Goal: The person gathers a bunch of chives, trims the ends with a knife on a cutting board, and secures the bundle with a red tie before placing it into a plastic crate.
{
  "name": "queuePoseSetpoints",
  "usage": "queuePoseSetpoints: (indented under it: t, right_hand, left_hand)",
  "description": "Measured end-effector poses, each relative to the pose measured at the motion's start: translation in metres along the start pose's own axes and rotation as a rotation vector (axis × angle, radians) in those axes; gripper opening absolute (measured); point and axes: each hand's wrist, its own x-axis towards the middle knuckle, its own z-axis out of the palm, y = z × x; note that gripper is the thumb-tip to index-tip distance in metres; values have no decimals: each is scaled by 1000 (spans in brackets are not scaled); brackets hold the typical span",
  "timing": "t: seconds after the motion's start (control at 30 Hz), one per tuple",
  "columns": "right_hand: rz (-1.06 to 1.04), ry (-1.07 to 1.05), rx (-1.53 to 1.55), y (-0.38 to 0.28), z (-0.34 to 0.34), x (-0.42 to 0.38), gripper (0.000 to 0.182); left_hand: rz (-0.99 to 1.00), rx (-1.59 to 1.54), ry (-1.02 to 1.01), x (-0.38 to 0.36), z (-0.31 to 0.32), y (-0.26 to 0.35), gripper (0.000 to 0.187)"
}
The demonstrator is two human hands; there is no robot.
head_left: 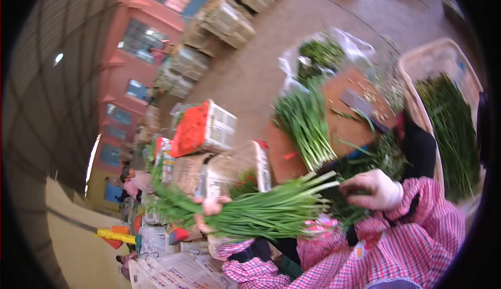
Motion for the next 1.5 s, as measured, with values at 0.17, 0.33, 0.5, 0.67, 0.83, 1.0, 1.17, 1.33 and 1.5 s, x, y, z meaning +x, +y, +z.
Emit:
queuePoseSetpoints:
  t: [0.17,0.33,0.5,0.67,0.83,1.0,1.17,1.33,1.5]
  right_hand:
    - [-205,-76,-280,-9,4,52,114]
    - [70,-190,175,15,33,61,128]
    - [314,77,556,60,36,18,97]
    - [515,162,304,123,19,-51,66]
    - [508,569,983,157,10,-59,59]
    - [289,361,1230,94,-41,6,59]
    - [269,363,1202,103,-57,50,56]
    - [257,316,1425,104,-44,82,47]
    - [423,356,1339,105,-45,98,45]
  left_hand:
    - [-663,-583,-131,-16,121,38,28]
    - [-949,-172,-285,-44,194,12,19]
    - [-668,-185,-402,-110,260,-11,32]
    - [-821,-299,-789,-154,294,-32,60]
    - [-584,-211,-975,-136,266,-37,77]
    - [-637,-218,-653,-57,170,-44,59]
    - [-809,12,-323,-39,91,-85,52]
    - [-899,37,-618,-74,65,-123,59]
    - [-921,-81,-875,-94,97,-124,88]
